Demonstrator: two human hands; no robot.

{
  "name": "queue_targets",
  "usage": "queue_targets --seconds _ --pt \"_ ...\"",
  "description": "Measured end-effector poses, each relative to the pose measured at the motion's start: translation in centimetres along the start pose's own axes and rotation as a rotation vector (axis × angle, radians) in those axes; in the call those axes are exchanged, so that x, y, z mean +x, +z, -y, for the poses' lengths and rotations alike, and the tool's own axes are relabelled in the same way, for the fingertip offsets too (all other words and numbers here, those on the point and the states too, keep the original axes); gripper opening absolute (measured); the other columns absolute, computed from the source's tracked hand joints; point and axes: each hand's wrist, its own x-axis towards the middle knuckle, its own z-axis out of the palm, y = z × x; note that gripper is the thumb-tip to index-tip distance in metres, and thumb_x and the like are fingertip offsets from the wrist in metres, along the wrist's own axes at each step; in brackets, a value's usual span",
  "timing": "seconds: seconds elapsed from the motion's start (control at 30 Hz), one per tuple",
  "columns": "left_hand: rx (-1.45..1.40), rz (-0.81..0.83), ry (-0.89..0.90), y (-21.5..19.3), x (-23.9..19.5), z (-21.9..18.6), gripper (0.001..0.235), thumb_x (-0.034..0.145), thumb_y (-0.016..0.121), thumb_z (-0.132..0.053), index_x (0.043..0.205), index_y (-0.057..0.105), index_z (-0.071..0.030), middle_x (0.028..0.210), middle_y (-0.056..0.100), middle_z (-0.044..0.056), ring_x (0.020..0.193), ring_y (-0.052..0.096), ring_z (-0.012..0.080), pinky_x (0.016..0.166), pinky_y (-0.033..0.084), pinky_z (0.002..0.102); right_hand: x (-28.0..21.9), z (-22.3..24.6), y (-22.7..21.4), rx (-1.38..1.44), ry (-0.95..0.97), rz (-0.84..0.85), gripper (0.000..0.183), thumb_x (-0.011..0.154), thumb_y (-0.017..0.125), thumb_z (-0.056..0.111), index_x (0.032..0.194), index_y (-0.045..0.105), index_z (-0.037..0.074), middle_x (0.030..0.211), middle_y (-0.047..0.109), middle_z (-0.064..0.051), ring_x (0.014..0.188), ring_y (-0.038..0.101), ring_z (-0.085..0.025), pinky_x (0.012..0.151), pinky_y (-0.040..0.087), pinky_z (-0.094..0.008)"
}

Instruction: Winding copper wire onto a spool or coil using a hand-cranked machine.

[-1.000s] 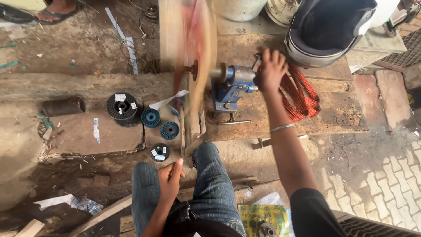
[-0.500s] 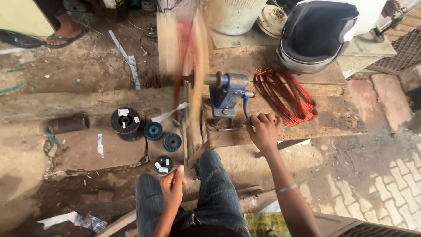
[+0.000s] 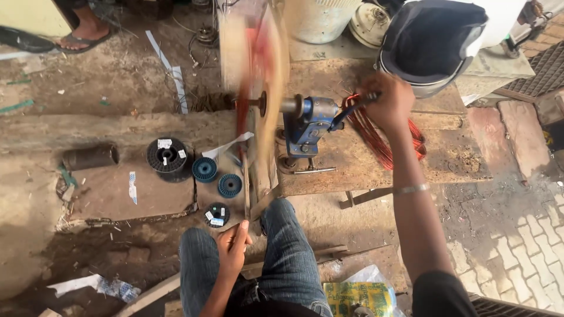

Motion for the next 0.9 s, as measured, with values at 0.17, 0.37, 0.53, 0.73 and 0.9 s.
queue_targets --seconds 0.17,0.37,0.53,0.73,0.9 --pt "0.022 0.035 0.051 0.1 0.7 0.4 0.051 0.103 0.059 -0.026 0.056 0.059 -0.005 0.045 0.047 -0.001 0.038 0.032 0.0046 0.039 0.024 0.027 4.6 -4.2 9.2 -0.251 -0.174 -0.03 0.038 0.083 0.086 0.017 0.115 0.064 0.022 0.103 0.071 -0.002 0.101 0.065 -0.024 0.085 0.044 -0.054" --pt "0.045 0.013 0.049 -0.1 0.8 -0.6 0.049 0.102 0.061 -0.026 0.058 0.061 -0.004 0.046 0.049 -0.001 0.039 0.034 0.0046 0.04 0.025 0.027 2.3 -9.0 18.2 -0.389 -0.102 0.315 0.093 0.069 0.086 0.01 0.148 0.039 0.024 0.141 0.057 -0.008 0.132 0.049 -0.039 0.109 0.026 -0.072" --pt "0.046 -0.012 0.02 -0.2 0.6 -0.2 0.051 0.101 0.061 -0.029 0.056 0.059 -0.005 0.045 0.052 -0.001 0.036 0.036 0.0049 0.038 0.025 0.026 -6.9 -6.9 17.6 -0.481 -0.111 0.476 0.049 0.081 0.078 0.028 0.128 0.062 0.026 0.132 0.064 -0.01 0.139 0.047 -0.038 0.111 0.03 -0.068" --pt "0.045 -0.029 0.042 -0.2 0.6 -0.6 0.054 0.101 0.062 -0.033 0.055 0.057 -0.006 0.047 0.052 -0.002 0.04 0.039 0.0049 0.041 0.028 0.026 -14.7 -2.1 9.6 -0.287 -0.134 0.365 0.037 0.081 0.066 0.009 0.117 0.069 0.015 0.103 0.073 -0.004 0.102 0.065 -0.023 0.107 0.032 -0.063" --pt "0.008 -0.039 -0.08 -0.3 0.1 0.4 0.054 0.1 0.062 -0.033 0.053 0.056 -0.007 0.045 0.047 -0.002 0.038 0.037 0.0057 0.04 0.026 0.027 -15.2 -0.1 1.6 -0.284 -0.208 0.077 0.026 0.078 0.087 0.035 0.079 0.071 0.014 0.073 0.069 0.003 0.082 0.063 -0.017 0.105 0.036 -0.052"
